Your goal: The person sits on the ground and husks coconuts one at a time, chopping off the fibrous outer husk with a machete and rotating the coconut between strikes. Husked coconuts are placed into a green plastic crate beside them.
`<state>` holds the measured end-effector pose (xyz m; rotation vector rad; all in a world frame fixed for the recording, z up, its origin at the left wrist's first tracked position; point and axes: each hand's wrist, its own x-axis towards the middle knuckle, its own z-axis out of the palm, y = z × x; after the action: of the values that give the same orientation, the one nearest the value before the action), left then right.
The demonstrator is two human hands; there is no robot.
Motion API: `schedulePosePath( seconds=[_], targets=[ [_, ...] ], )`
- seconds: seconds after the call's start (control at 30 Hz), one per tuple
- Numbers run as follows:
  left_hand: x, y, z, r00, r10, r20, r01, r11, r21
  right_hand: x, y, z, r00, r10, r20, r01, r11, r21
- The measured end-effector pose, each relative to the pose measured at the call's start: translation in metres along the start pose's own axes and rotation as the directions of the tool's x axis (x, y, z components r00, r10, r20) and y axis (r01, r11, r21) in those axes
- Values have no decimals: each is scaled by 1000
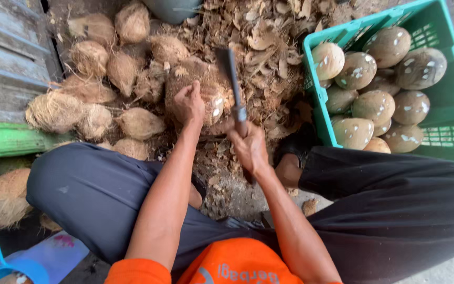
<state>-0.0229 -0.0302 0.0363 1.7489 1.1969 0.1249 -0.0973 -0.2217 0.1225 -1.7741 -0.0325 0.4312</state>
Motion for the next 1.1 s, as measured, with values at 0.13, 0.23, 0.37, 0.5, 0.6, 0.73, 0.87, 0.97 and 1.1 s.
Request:
schedulePosePath(
  seconds=[0.13,0.23,0.37,0.5,0.6,0.73,0.87,0.97,1.1],
  targets=[
    [-5,5,-2,999,-37,18,37,999,28,5,4,-1,974,-179,-140,198,970,142],
    [-9,6,-3,999,2,47,-1,1000,-16,9,2,7,994,-69,-87,78,992,103],
    [-12,6,-1,995,42,93,-18,969,-245,6,3,7,988,156,-4,-155,974,-164],
    [-9,4,2,997,-76,-1,76,996,51,4,5,6,979,-164,-124,139,972,-189],
    [-7,0,4,999,24,40,-22,997,-68,8,2,8,990,125,-62,-130,989,-70],
    [-4,-7,9,998,54,23,-50,990,-133,14,-3,6,980,198,-20,-195,939,-284],
    [-1,-11,14,982,170,-78,-167,985,42,15,11,5,995,-1,-96,-25,964,-265],
    [1,-16,14,983,185,-15,-184,982,30,20,35,5,993,109,-47,-117,958,-260],
    [2,-22,10,934,347,-87,-355,928,-111,29,53,2,984,176,4,-158,895,-418]
  ],
)
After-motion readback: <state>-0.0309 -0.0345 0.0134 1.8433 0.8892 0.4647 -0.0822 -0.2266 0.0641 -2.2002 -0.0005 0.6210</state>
